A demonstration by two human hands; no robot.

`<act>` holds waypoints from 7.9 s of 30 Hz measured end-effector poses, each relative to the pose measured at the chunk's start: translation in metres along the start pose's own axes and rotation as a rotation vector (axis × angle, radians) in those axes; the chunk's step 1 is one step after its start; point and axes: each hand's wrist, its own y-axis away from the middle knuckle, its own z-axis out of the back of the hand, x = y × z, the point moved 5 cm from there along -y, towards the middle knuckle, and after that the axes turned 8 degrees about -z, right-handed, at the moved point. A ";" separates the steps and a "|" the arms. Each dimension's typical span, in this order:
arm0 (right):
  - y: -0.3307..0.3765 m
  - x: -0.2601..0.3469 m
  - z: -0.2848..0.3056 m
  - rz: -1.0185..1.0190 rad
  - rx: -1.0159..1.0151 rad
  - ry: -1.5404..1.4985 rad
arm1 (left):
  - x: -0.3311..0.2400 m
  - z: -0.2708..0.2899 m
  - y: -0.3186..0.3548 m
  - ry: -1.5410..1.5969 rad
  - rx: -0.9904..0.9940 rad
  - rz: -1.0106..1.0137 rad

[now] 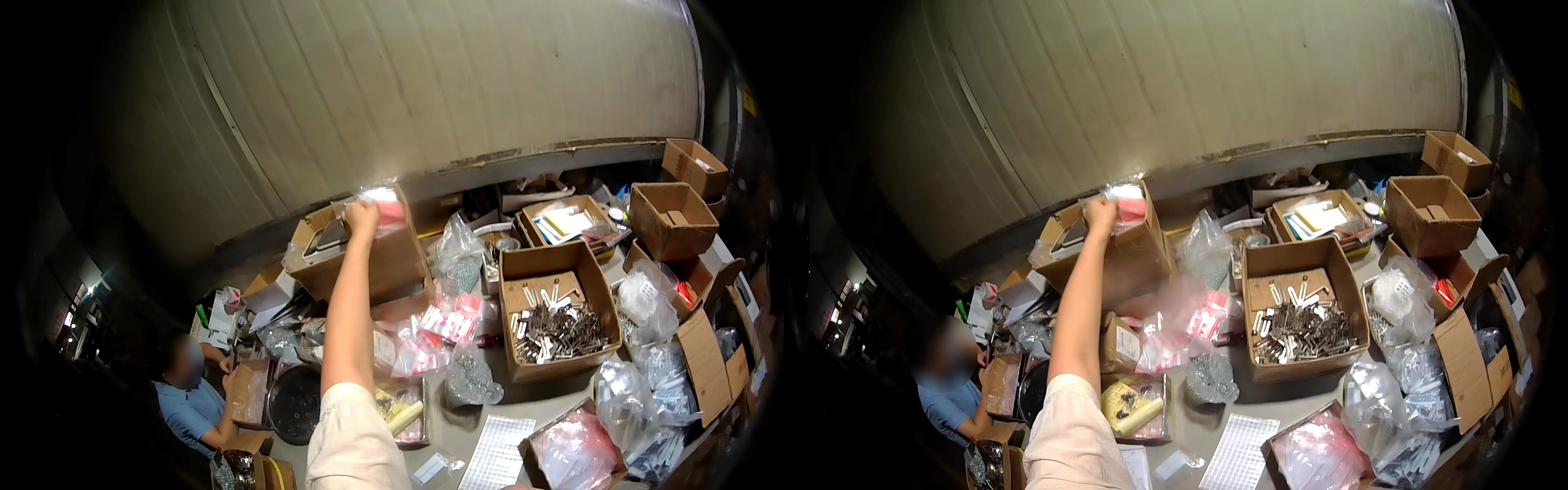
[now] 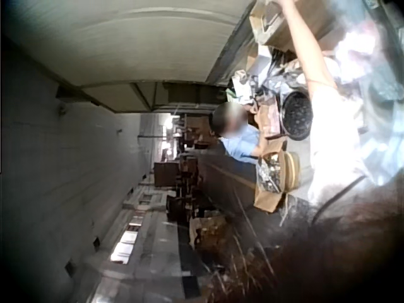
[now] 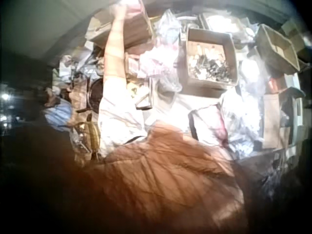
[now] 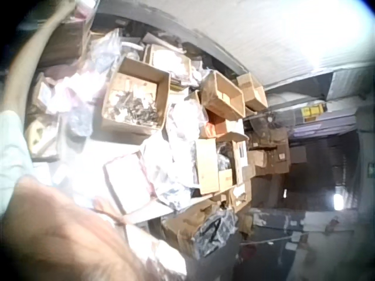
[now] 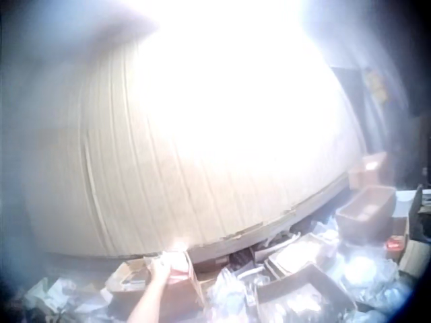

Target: The person peels small stickers from a sheet and applies them to clear plastic bags. They then place the labeled bags into a cardboard box. The workspace is filled with various packing materials and boxes.

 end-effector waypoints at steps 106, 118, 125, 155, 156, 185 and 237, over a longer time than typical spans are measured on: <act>0.092 0.114 0.053 0.082 0.483 -0.100 | -0.198 0.249 0.721 1.145 0.807 0.615; 0.091 0.103 0.050 0.088 0.309 -0.351 | -0.208 0.242 0.728 1.110 0.579 0.639; 0.112 0.140 0.092 0.606 -0.360 0.480 | -0.182 0.262 0.715 0.815 0.511 0.472; 0.148 0.166 0.143 0.442 -0.200 0.451 | -0.217 0.198 0.707 0.937 0.815 0.554; 0.148 0.165 0.142 0.446 -0.149 0.448 | -0.217 0.198 0.706 0.925 0.796 0.561; 0.133 0.101 0.208 0.305 -0.592 0.046 | -0.249 0.132 0.697 0.284 1.014 -0.569; 0.072 0.071 0.100 -0.233 0.451 -0.288 | -0.272 0.204 0.652 0.421 1.057 -0.611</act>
